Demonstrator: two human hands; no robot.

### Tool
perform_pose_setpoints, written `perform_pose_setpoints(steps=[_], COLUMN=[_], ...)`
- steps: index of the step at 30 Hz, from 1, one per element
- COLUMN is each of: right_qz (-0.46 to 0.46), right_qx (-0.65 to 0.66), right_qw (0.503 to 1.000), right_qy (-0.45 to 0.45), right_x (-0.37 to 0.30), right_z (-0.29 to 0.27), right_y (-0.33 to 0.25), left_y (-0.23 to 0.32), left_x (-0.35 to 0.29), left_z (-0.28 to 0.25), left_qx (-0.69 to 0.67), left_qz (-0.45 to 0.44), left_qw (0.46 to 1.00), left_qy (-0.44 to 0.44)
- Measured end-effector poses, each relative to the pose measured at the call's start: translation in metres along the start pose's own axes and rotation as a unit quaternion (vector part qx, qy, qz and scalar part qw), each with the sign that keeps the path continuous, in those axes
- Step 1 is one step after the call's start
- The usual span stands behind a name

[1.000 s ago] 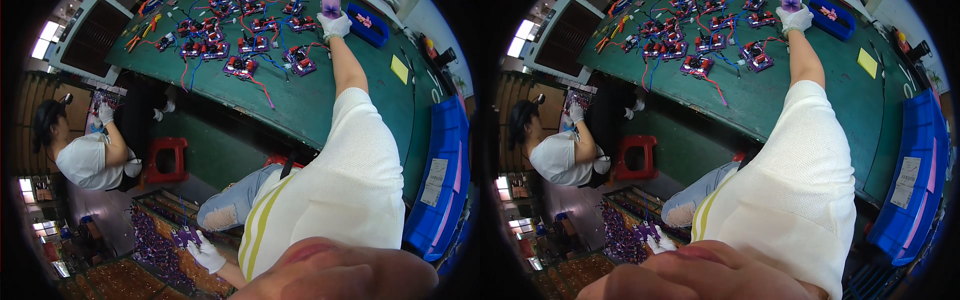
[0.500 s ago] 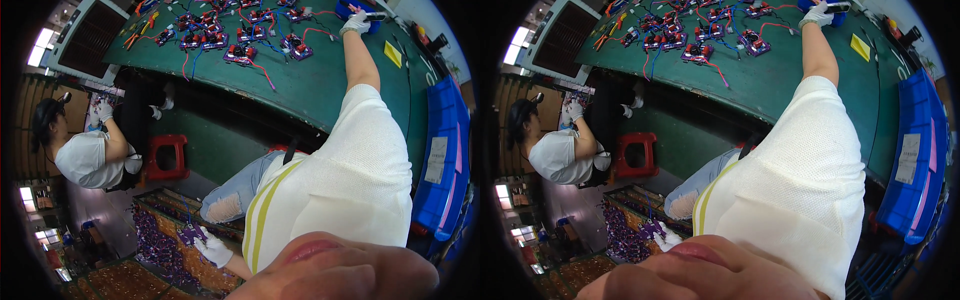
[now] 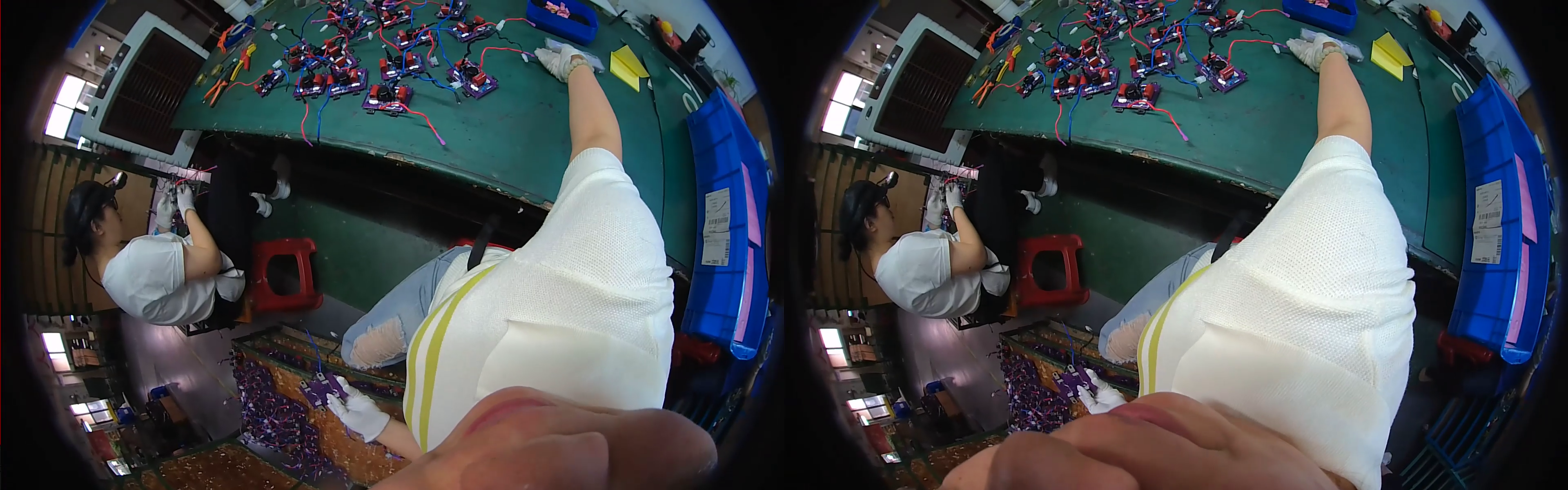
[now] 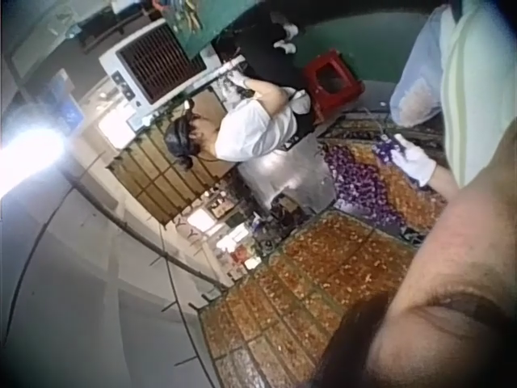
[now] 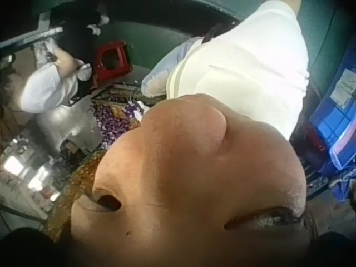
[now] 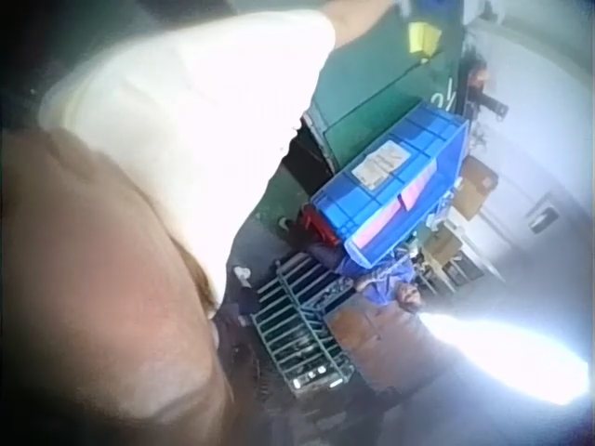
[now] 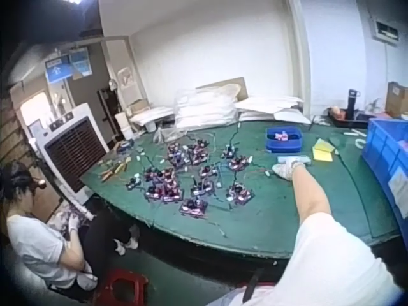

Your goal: The person assembles electronic circuit board components by hand, connecting wires to a circuit board and inspecting plastic housings and other components.

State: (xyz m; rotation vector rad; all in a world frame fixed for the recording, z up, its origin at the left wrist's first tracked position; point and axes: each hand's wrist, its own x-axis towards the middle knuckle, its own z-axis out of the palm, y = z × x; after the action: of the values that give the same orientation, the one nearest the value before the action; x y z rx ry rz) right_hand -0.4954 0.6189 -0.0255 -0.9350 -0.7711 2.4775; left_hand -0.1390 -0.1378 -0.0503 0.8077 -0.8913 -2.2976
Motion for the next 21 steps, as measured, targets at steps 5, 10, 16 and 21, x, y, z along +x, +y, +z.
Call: perform_pose_setpoints(steps=[5, 10, 16, 21], right_qz=[0.069, 0.025, -0.173, -0.447], right_qx=[0.078, -0.027, -0.204, -0.247], right_qw=[0.992, 0.996, 0.952, 0.859], right_qy=[0.069, 0.077, 0.15, 0.005], right_x=[0.028, 0.032, 0.011, -0.078], right_z=[-0.003, 0.001, 0.038, 0.1], right_y=[-0.007, -0.011, 0.026, 0.088], left_y=[-0.006, -0.01, -0.013, -0.016], left_x=[-0.007, -0.001, -0.011, -0.011], left_z=[0.004, -0.013, 0.001, 0.005], left_qx=[-0.024, 0.01, 0.01, 0.061], left_qz=[-0.002, 0.03, 0.07, 0.103], left_qw=[0.999, 0.999, 0.997, 0.991], left_qy=[-0.048, -0.034, -0.033, -0.056])
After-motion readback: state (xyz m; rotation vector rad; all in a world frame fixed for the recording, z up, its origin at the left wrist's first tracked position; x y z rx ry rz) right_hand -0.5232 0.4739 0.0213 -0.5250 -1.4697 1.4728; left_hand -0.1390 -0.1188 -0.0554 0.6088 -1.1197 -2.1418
